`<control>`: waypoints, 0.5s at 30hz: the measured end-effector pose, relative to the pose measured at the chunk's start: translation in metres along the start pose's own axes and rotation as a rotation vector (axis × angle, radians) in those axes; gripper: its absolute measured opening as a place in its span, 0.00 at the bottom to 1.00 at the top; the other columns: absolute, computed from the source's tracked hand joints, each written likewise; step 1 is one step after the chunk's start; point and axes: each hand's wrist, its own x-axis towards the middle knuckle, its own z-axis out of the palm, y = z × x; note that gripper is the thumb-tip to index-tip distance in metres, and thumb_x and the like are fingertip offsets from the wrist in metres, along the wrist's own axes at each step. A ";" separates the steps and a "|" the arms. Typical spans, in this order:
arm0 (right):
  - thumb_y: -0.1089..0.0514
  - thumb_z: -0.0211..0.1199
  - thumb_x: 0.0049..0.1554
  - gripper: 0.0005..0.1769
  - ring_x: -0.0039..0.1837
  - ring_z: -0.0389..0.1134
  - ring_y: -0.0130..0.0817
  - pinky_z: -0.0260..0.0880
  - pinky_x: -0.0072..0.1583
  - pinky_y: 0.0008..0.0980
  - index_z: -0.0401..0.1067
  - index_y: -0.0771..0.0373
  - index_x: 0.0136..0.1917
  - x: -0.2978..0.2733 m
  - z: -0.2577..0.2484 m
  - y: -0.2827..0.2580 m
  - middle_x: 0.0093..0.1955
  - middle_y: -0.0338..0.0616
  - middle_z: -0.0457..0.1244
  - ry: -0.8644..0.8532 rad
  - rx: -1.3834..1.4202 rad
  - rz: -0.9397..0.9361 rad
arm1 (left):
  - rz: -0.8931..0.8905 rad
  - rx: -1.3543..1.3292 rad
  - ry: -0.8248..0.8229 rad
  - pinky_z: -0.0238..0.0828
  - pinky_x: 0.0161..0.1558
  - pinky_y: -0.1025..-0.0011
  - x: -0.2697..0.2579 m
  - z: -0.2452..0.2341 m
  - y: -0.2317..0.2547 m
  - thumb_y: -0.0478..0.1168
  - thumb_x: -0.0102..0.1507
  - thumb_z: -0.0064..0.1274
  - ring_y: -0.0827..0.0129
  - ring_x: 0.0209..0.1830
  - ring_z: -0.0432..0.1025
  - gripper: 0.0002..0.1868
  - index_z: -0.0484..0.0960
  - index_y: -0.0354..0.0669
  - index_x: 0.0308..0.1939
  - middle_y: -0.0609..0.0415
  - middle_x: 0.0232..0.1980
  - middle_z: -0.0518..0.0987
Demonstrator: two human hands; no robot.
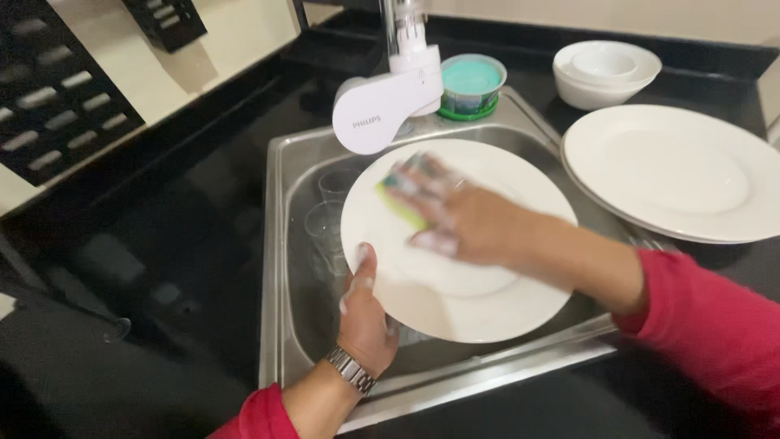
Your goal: The person washes plates and bowls using a sponge with soap, scrubbing both sides of each item in the sink.
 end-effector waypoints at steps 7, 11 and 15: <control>0.46 0.46 0.68 0.33 0.84 0.35 0.66 0.35 0.80 0.55 0.49 0.59 0.82 -0.003 -0.075 -0.094 0.85 0.59 0.42 -0.268 0.146 0.040 | 0.142 -0.158 -0.051 0.77 0.47 0.60 0.019 -0.011 -0.006 0.48 0.68 0.45 0.54 0.46 0.79 0.23 0.81 0.35 0.59 0.38 0.54 0.84; 0.41 0.35 0.68 0.34 0.86 0.29 0.56 0.35 0.78 0.58 0.48 0.54 0.82 -0.035 -0.111 -0.094 0.87 0.48 0.39 -0.385 0.265 0.177 | 0.205 -0.055 0.078 0.77 0.53 0.64 -0.001 -0.002 0.005 0.49 0.64 0.49 0.62 0.50 0.77 0.27 0.79 0.37 0.62 0.46 0.58 0.83; 0.37 0.48 0.63 0.37 0.82 0.39 0.65 0.37 0.77 0.61 0.51 0.50 0.81 -0.078 -0.100 -0.060 0.84 0.51 0.44 -0.312 -0.080 0.429 | 0.163 -0.019 0.139 0.75 0.58 0.69 -0.013 0.005 0.012 0.51 0.61 0.51 0.68 0.56 0.76 0.30 0.77 0.44 0.65 0.54 0.62 0.82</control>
